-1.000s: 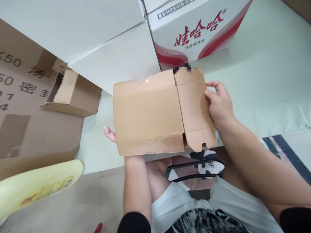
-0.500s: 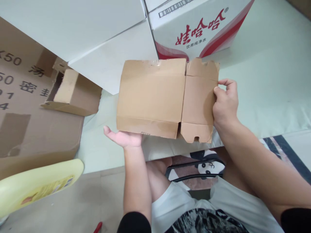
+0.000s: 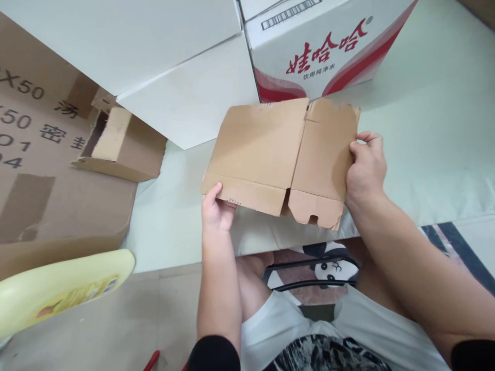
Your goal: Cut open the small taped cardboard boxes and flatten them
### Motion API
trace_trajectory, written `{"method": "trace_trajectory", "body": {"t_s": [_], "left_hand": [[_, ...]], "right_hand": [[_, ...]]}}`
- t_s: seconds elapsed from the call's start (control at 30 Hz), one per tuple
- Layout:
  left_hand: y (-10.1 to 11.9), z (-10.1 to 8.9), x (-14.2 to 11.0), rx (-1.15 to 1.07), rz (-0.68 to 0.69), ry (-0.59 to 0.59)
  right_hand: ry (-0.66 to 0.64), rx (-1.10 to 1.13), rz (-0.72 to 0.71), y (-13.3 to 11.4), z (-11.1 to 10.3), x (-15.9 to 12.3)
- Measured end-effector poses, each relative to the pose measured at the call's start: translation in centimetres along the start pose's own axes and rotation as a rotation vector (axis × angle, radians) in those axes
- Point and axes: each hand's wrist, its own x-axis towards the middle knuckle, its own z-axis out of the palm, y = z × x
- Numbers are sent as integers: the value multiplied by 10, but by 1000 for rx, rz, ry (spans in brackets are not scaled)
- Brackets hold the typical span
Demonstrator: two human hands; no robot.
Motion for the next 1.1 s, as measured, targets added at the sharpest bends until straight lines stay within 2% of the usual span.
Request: {"method": "trace_trajectory", "body": {"t_s": [0.07, 0.1, 0.27, 0.37, 0.43, 0.53, 0.67, 0.77, 0.87, 1.0, 1.1], "left_hand": [[0, -5, 4, -2, 1, 38], [0, -7, 5, -14, 20, 48], [3, -8, 8, -132, 154, 37], [3, -6, 7, -151, 188, 28], [3, -6, 6, -143, 182, 27], [5, -6, 4, -140, 161, -7], [9, -8, 0, -126, 91, -128], [7, -7, -2, -123, 9, -177], [2, -4, 0, -107, 23, -91], [-3, -1, 4, -44, 174, 119], [-3, -1, 5, 18, 251, 90]], "right_hand": [[121, 64, 73, -11, 6, -3], [130, 92, 89, -16, 8, -5], [-113, 226, 119, -44, 20, -17], [-219, 282, 234, -57, 27, -26], [-239, 299, 296, -62, 29, -30], [-191, 294, 293, -62, 28, -31], [-55, 293, 182, -56, 28, -28], [-20, 353, 113, -52, 32, -29], [-112, 346, 98, -49, 36, -35], [-294, 197, 123, -48, 37, -42], [-247, 160, 77, -50, 37, -39]]}}
